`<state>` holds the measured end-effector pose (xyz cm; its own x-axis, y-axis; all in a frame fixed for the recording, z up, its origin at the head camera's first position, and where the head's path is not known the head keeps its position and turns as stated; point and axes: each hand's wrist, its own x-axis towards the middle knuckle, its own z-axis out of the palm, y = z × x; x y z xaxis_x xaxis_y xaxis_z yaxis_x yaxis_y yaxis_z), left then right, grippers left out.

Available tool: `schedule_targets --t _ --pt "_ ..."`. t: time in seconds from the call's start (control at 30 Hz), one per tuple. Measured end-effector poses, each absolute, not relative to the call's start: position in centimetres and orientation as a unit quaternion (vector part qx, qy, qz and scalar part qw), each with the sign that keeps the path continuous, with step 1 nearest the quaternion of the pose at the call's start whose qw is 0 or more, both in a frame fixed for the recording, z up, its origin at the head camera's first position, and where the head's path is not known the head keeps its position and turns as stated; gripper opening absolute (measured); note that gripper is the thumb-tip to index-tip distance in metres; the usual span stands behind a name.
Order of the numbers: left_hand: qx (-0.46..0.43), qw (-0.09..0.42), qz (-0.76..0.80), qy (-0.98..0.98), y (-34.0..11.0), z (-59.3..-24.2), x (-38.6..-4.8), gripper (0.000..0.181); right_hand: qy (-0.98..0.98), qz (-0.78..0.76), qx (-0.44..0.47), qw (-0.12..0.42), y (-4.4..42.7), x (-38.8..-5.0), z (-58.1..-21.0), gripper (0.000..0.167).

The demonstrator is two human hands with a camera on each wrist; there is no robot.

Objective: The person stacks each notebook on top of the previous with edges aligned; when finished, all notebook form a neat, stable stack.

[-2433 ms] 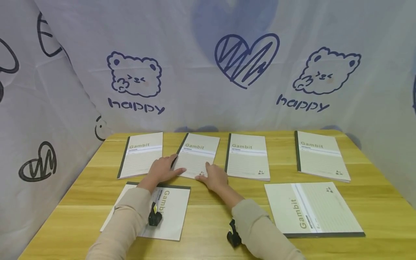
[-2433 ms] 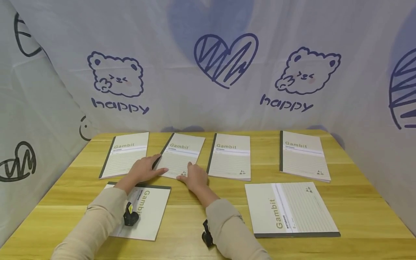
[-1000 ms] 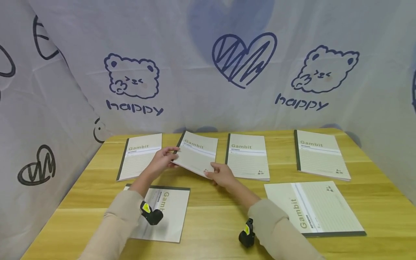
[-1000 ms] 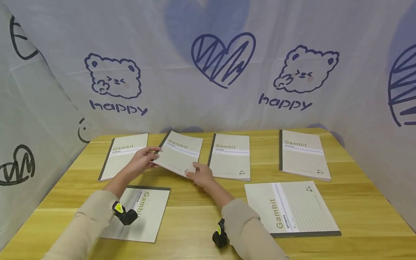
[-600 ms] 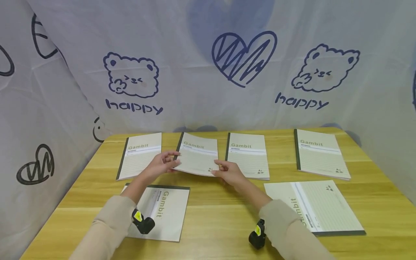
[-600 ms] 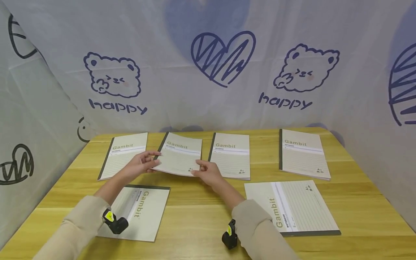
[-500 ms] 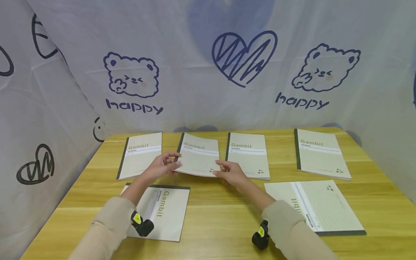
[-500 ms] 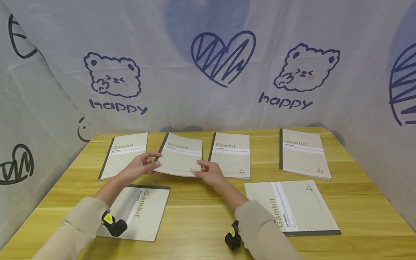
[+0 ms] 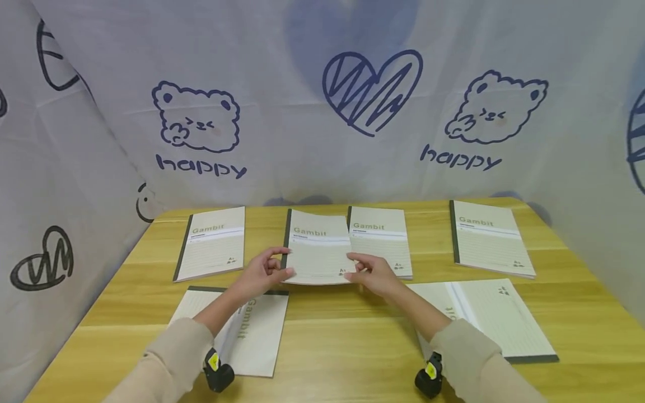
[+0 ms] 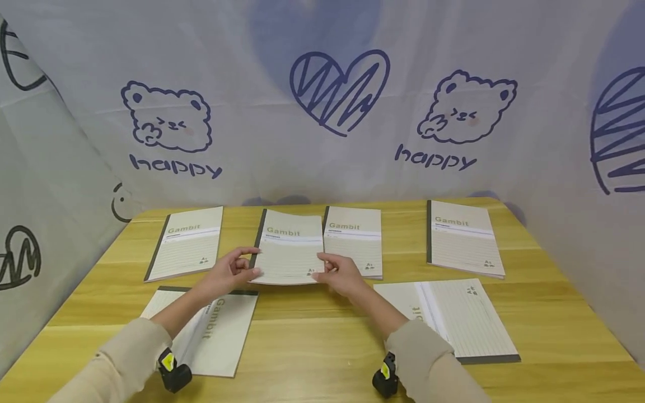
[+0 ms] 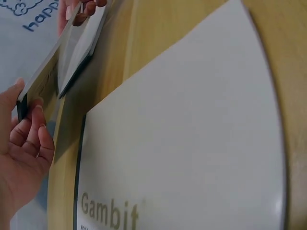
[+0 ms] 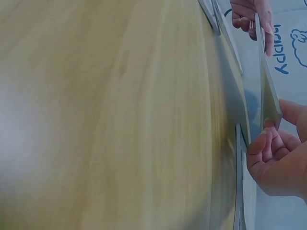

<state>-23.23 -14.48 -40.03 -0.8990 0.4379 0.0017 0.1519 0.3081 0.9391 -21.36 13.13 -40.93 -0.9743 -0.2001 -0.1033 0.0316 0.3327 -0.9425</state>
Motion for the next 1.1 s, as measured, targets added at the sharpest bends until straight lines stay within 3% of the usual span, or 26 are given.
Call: schedule_targets --t 1.1 --pt "0.212 0.110 0.562 0.792 -5.3 -40.9 -25.5 0.056 0.835 -0.545 -0.014 0.073 21.3 -20.5 -40.2 0.057"
